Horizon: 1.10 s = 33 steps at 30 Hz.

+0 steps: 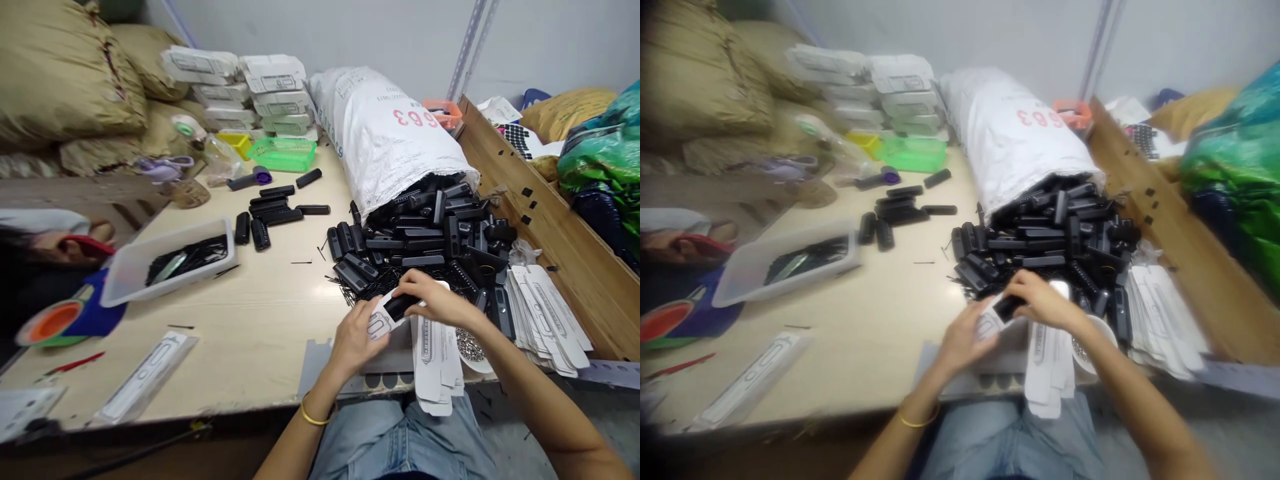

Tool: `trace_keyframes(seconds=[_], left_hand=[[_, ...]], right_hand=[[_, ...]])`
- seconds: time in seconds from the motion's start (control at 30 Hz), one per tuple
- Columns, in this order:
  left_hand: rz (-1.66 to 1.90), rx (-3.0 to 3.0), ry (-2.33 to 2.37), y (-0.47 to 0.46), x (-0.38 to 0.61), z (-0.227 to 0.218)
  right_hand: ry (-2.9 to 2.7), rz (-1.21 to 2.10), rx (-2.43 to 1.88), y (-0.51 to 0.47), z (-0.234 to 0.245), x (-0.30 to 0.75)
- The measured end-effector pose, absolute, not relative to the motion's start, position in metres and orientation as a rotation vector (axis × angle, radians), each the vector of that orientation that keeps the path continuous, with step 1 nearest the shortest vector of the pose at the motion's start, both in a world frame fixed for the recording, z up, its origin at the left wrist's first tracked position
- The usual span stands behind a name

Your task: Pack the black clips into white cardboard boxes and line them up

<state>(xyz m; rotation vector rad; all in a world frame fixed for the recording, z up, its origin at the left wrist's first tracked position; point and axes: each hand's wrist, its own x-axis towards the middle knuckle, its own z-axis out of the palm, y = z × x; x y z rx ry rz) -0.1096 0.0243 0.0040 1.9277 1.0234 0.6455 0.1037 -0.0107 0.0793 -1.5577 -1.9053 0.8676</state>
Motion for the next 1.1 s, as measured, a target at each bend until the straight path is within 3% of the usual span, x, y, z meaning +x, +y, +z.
trace_keyframes(seconds=[0.17, 0.3, 0.37, 0.67, 0.77, 0.9, 1.1], left_hand=[[0.852, 1.774, 1.091, 0.013, -0.092, -0.002], [0.986, 1.752, 1.146, 0.012, -0.092, -0.011], [1.016, 1.773, 1.118, 0.011, -0.088, -0.014], [1.011, 1.822, 1.111, 0.018, -0.07, -0.015], [0.979, 1.833, 1.126, 0.019, -0.067, -0.013], [0.94, 1.841, 1.108, 0.017, -0.063, -0.01], [0.943, 1.853, 1.068, 0.017, -0.06, -0.01]], right_hand=[[-1.843, 0.699, -1.455, 0.005, 0.059, 0.09], [-1.935, 0.39, -2.152, 0.02, 0.018, 0.103], [-2.043, 0.337, -2.268, 0.025, 0.002, 0.1], [-1.966, 0.307, -2.28, 0.035, -0.006, 0.122], [-1.75, 0.301, -2.145, 0.024, 0.011, 0.141], [-1.246, 0.35, -1.637, 0.002, 0.046, 0.136], [-1.714, 0.495, -1.435, -0.012, 0.063, 0.098]])
